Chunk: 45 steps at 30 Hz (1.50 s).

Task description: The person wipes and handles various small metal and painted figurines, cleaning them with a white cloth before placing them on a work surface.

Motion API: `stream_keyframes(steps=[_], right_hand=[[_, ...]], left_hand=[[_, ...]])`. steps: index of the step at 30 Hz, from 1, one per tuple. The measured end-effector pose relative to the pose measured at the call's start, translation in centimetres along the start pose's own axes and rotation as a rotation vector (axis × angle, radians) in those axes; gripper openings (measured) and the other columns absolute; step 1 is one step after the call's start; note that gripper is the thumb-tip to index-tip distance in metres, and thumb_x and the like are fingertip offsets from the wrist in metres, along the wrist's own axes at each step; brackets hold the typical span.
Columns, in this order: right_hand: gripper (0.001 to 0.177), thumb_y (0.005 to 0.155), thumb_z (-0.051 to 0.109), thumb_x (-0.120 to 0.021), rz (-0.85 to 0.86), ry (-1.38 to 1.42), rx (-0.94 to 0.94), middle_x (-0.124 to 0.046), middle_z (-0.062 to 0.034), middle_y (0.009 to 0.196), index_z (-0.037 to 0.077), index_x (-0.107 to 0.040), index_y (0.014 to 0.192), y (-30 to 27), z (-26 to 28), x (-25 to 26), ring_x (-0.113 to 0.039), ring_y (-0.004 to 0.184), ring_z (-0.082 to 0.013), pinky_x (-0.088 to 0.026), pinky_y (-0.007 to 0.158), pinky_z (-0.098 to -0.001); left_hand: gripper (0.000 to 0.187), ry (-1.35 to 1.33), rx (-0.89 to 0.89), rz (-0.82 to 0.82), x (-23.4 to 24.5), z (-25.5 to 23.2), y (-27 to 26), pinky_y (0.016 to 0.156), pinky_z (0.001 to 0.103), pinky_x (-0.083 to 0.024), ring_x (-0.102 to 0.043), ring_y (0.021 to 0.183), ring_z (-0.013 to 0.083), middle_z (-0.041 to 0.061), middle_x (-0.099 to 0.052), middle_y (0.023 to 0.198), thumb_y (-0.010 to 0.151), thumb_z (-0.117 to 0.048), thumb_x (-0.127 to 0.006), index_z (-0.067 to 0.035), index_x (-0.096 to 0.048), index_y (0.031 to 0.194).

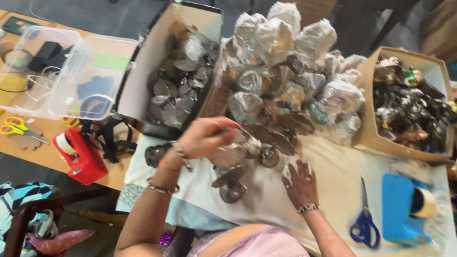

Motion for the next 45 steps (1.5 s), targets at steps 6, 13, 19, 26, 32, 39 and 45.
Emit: stream_keyframes(steps=[6,13,19,26,32,39,45], right_hand=[[0.064,0.091,0.047,-0.060,0.082,0.066,0.086,-0.034,-0.0140,0.160,0.017,-0.048,0.147,0.0,-0.6,0.5,-0.028,0.150,-0.0341,-0.022,0.121,-0.0533],[0.065,0.092,0.049,-0.058,0.027,0.072,0.124,-0.032,-0.0155,0.162,0.019,-0.045,0.149,-0.5,-1.1,-1.0,-0.025,0.151,-0.0356,-0.020,0.121,-0.0552],[0.064,0.095,0.051,-0.053,0.064,0.028,0.122,-0.028,-0.0144,0.164,0.019,-0.044,0.150,-0.5,-1.2,-1.0,-0.021,0.153,-0.0344,-0.016,0.122,-0.0539],[0.066,0.095,0.052,-0.050,0.117,0.039,0.090,-0.023,-0.0098,0.167,0.021,-0.040,0.152,-0.5,-1.3,-2.0,-0.015,0.155,-0.0300,-0.012,0.123,-0.0517],[0.066,0.093,0.052,-0.051,0.133,0.003,0.056,-0.022,-0.0062,0.168,0.023,-0.041,0.152,-0.4,-1.5,-1.8,-0.015,0.155,-0.0271,-0.011,0.124,-0.0487],[0.066,0.091,0.054,-0.052,0.222,-0.094,0.004,-0.021,-0.0030,0.167,0.026,-0.041,0.150,0.0,-1.5,-1.7,-0.016,0.155,-0.0234,-0.013,0.125,-0.0464],[0.065,0.088,0.052,-0.055,0.187,-0.075,0.012,-0.023,-0.0041,0.166,0.025,-0.044,0.146,-0.3,-1.9,-2.7,-0.019,0.155,-0.0241,-0.015,0.124,-0.0478]], left_hand=[[0.020,0.468,-0.080,0.171,-15.0,5.7,3.8,0.071,0.044,-0.057,-0.073,0.084,0.0313,0.008,-0.077,0.092,0.085,-0.029,-0.071,-0.024,-0.076,0.104],[0.013,0.966,-0.011,0.376,-22.8,12.7,4.6,0.072,0.046,-0.058,-0.074,0.083,0.0328,0.013,-0.075,0.085,0.077,-0.026,-0.073,-0.015,-0.078,0.082],[0.008,1.072,-0.028,0.081,-21.9,15.7,4.8,0.067,0.044,-0.059,-0.076,0.080,0.0310,0.014,-0.075,0.083,0.087,-0.018,-0.070,-0.013,-0.075,0.083],[0.016,0.826,0.017,-0.252,-9.8,6.0,2.9,0.061,0.047,-0.056,-0.073,0.074,0.0338,0.011,-0.073,0.079,0.089,-0.030,-0.072,-0.014,-0.072,0.090],[0.013,0.710,0.139,-0.700,6.6,7.9,3.3,0.067,0.047,-0.056,-0.073,0.078,0.0339,0.009,-0.075,0.086,0.092,-0.032,-0.069,-0.023,-0.078,0.094],[0.031,0.685,0.416,-0.519,18.0,23.6,8.7,0.078,0.043,-0.055,-0.072,0.094,0.0316,0.008,-0.077,0.103,0.082,-0.041,-0.076,-0.023,-0.077,0.107],[0.056,0.420,0.679,0.236,12.4,28.0,10.3,0.080,0.051,-0.059,-0.072,0.100,0.0384,0.016,-0.072,0.107,0.077,-0.042,-0.087,-0.011,-0.065,0.118]])
Point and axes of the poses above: each hand's wrist, its own y-axis towards the middle knuckle, its own x-axis out of the back of the hand, z = x × y, the point moved 6 cm from there along y, towards the middle knuckle
